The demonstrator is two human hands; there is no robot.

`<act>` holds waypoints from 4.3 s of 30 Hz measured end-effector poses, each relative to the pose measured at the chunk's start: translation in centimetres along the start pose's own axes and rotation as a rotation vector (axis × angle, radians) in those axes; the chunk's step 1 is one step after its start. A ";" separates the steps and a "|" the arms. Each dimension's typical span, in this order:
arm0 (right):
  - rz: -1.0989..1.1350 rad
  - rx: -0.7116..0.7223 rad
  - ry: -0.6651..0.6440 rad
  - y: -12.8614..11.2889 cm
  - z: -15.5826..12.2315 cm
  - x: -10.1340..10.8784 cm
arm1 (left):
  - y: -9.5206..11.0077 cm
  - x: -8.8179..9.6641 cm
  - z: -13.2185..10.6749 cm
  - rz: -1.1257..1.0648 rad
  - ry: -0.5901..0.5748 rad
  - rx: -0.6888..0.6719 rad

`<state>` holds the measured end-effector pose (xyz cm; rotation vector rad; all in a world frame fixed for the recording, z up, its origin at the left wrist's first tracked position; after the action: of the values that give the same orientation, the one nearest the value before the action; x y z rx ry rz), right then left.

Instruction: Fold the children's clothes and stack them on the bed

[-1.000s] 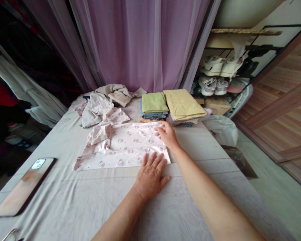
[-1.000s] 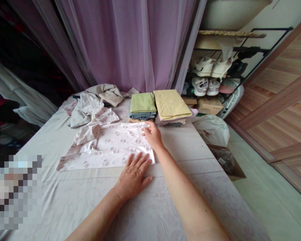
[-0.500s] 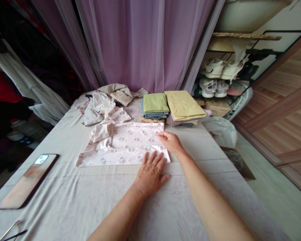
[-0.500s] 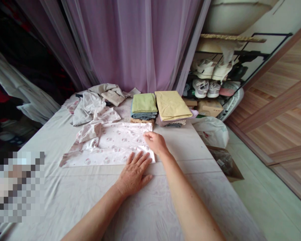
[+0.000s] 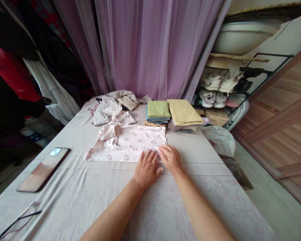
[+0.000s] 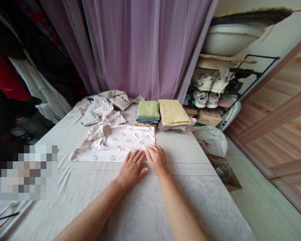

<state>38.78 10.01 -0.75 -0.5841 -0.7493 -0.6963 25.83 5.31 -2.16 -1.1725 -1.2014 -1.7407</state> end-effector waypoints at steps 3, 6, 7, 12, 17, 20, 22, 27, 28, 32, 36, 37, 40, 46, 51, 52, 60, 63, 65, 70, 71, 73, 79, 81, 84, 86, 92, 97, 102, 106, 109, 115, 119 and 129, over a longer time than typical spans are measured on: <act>-0.034 0.086 -0.086 -1.0 -0.3 -0.9 | -3.1 1.0 -0.3 0.091 0.052 0.107; -0.094 0.014 -0.170 -0.6 -0.3 -1.6 | -6.6 2.3 -1.0 0.158 0.050 0.194; -0.111 -0.007 -0.185 -0.5 -0.3 -1.7 | -7.8 2.8 -1.3 0.173 0.044 0.214; -0.180 0.016 -0.161 -0.7 -0.5 -1.2 | -12.9 5.1 -3.4 0.230 0.029 0.317; -0.222 -0.003 -0.156 -1.1 -1.7 -0.8 | -16.6 6.8 -5.0 0.274 0.099 0.436; -0.236 -0.061 -0.182 -0.9 -2.3 -1.0 | -17.4 7.2 -5.3 0.281 0.111 0.476; -0.239 -0.065 -0.160 -0.9 -2.5 -1.0 | -17.3 7.2 -5.3 0.278 0.112 0.475; -0.239 0.008 -0.010 -1.3 -2.7 -0.2 | -17.1 7.2 -5.5 0.249 0.147 0.462; -0.241 0.025 0.014 -1.5 -2.7 0.0 | -17.1 7.1 -5.5 0.233 0.157 0.458; -0.236 0.094 0.063 -2.3 -2.7 0.8 | -17.5 6.8 -5.8 0.161 0.196 0.437; -0.207 0.089 0.086 -3.6 -0.9 0.8 | -17.7 6.8 -5.9 0.117 0.219 0.445; -0.191 0.075 0.075 -4.1 0.2 0.5 | -17.8 6.8 -5.9 0.112 0.221 0.449; -0.090 0.025 -0.031 -6.5 4.6 -1.9 | -17.9 6.8 -5.9 0.099 0.220 0.453; 0.314 -0.359 -0.271 -10.0 13.9 -9.6 | -18.0 6.9 -6.1 0.066 0.259 0.435; 0.455 -0.502 -0.289 -10.3 17.7 -14.5 | -17.8 6.9 -6.1 0.052 0.255 0.424; 0.501 -0.531 -0.281 -10.1 18.0 -15.3 | -17.8 6.9 -6.1 0.049 0.254 0.428; 1.075 -0.769 -0.027 -8.4 21.6 -16.1 | -17.9 6.7 -6.2 0.059 0.271 0.457; 1.266 -0.844 0.071 -7.5 22.7 -15.0 | -18.1 6.6 -6.3 0.072 0.294 0.489; 1.369 -0.879 0.117 -7.0 22.9 -14.2 | -18.1 6.5 -6.4 0.072 0.304 0.493; 1.565 -0.910 0.231 -6.2 22.4 -12.1 | -18.3 6.7 -6.4 0.076 0.337 0.540; 1.595 -0.936 0.238 -6.1 22.1 -11.9 | -18.3 6.8 -6.3 0.081 0.334 0.551; 1.615 -1.014 0.227 -5.6 21.1 -11.8 | -18.2 6.9 -6.3 0.092 0.312 0.568; 1.512 -1.145 0.177 -2.8 16.5 -11.0 | -18.0 7.2 -6.2 0.091 0.277 0.560; 1.500 -1.142 0.158 -2.0 15.1 -10.4 | -17.9 7.3 -6.2 0.092 0.274 0.553; 1.495 -1.113 0.135 -1.1 13.8 -9.5 | -17.8 7.5 -6.2 0.106 0.265 0.553; 1.498 -1.095 0.125 -1.0 13.5 -9.3 | -17.7 7.7 -6.1 0.129 0.251 0.535; 1.557 -1.044 0.085 -2.5 14.6 -9.5 | -15.5 6.9 -4.7 0.101 0.150 0.269; 1.600 -1.025 0.058 -3.4 15.2 -8.2 | -14.6 6.2 -3.0 0.047 0.127 0.265; 1.616 -1.023 0.078 -3.4 15.1 -6.0 | -14.7 6.2 -2.7 -0.002 0.167 0.296; 1.635 -1.003 0.065 -3.9 15.4 -5.0 | -14.8 6.2 -2.2 -0.008 0.173 0.324; 1.644 -0.986 0.053 -4.1 15.6 -4.6 | -14.8 6.2 -2.0 0.009 0.145 0.368; 1.611 -1.032 0.054 -3.4 14.1 -4.2 | -15.1 6.9 -4.4 -0.023 0.179 0.272; 1.598 -1.043 0.065 -2.9 13.1 -3.8 | -18.6 9.7 -6.2 0.016 0.342 0.467; 1.285 -0.937 -0.054 0.8 7.1 -3.2 | -24.0 11.8 -6.0 0.088 0.194 0.670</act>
<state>34.75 16.53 0.89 -1.7161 0.0671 0.2456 -1.43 6.58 0.61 -0.6279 -1.4266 -1.1990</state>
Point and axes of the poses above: each hand's wrist, its own z-axis towards the middle knuckle, its own x-axis out of the back of the hand, y = z × x, the point moved 6 cm from there along z, towards the middle knuckle, and after that the axes turned 14 degrees about x, right-handed, at the moved point
